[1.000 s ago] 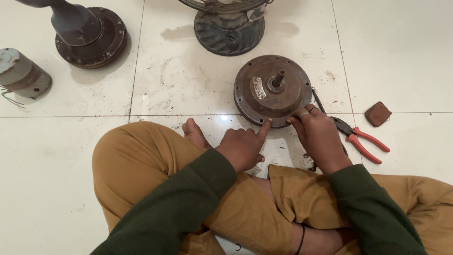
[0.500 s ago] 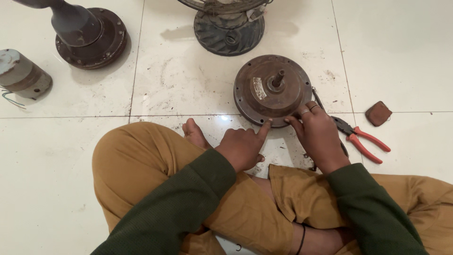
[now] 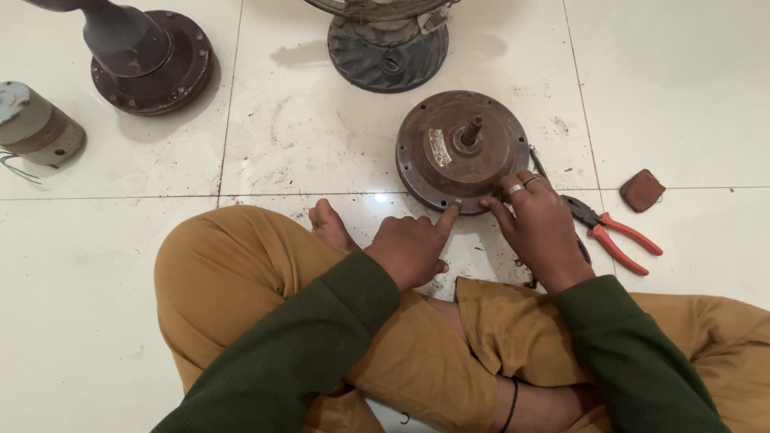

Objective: The person sits on the floor and works on a disassembled electric fan motor, using pliers and a screwdriver to loosen and remove screws from the motor housing and manipulate small parts and wires by hand. Other fan components lie on the floor around them as they work on the housing.

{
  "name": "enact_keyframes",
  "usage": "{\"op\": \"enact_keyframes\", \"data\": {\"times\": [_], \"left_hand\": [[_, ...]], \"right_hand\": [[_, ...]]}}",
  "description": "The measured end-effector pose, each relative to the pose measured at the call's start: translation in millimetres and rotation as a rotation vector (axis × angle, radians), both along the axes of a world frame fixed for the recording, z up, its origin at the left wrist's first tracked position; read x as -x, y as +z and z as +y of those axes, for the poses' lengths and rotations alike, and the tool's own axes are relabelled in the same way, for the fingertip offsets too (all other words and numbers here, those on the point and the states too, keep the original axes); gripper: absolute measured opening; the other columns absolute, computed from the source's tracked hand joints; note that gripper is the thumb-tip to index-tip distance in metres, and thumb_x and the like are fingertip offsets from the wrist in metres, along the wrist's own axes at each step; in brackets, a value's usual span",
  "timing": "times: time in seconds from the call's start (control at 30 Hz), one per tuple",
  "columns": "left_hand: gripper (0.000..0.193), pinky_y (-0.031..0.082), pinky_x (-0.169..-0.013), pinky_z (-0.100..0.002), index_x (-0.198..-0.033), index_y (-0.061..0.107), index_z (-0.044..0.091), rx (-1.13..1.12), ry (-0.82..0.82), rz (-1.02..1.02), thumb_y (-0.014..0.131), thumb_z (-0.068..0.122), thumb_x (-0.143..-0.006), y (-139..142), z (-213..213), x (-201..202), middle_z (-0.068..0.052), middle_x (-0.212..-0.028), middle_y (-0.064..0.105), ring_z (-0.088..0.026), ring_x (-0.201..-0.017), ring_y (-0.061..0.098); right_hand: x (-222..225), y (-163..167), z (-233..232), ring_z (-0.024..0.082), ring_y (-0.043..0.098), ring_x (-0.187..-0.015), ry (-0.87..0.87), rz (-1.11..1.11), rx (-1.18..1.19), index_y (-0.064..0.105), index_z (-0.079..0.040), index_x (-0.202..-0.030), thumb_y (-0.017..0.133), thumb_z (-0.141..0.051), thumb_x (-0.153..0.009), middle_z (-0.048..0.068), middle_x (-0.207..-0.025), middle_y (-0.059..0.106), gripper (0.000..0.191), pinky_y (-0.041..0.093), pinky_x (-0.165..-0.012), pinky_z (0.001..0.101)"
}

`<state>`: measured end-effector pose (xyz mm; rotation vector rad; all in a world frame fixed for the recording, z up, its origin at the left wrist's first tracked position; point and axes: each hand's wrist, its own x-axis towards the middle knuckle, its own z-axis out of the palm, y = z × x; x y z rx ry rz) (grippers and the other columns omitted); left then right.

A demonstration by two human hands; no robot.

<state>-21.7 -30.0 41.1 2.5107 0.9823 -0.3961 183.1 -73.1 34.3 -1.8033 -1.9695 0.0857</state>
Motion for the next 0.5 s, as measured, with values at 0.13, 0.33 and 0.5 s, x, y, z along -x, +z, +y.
{"op": "enact_keyframes", "data": {"times": [0.13, 0.33, 0.5], "left_hand": [[0.103, 0.053, -0.078, -0.048, -0.163, 0.012, 0.009, 0.0, 0.001, -0.014, 0.075, 0.043, -0.088, -1.7, 0.4, -0.3, -0.018, -0.107, 0.069, -0.033, -0.096, 0.07], [0.102, 0.053, -0.079, -0.048, -0.163, 0.014, 0.01, -0.011, 0.006, -0.036, 0.075, 0.043, -0.088, -3.2, -0.9, 1.2, -0.018, -0.107, 0.069, -0.033, -0.096, 0.07], [0.103, 0.052, -0.079, -0.048, -0.162, 0.013, 0.01, -0.001, 0.009, -0.037, 0.075, 0.043, -0.087, -2.1, 0.0, 0.6, -0.018, -0.107, 0.069, -0.034, -0.096, 0.07]], "right_hand": [[-2.2, 0.9, -3.2, 0.037, 0.067, -0.097, 0.094, 0.055, -0.051, 0.066, -0.003, -0.112, 0.067, -0.009, -0.094, 0.016, -0.106, 0.068, 0.019, 0.055, -0.077, 0.0456], [-1.1, -3.4, -1.6, 0.039, 0.067, -0.097, 0.035, 0.053, -0.034, 0.059, -0.002, -0.119, 0.07, -0.013, -0.095, 0.017, -0.1, 0.069, 0.029, 0.054, -0.078, 0.048], [-6.8, -4.0, -5.0, 0.039, 0.067, -0.099, 0.111, 0.051, -0.076, 0.058, -0.003, -0.125, 0.066, -0.005, -0.095, 0.019, -0.107, 0.07, 0.031, 0.054, -0.078, 0.047]]}}
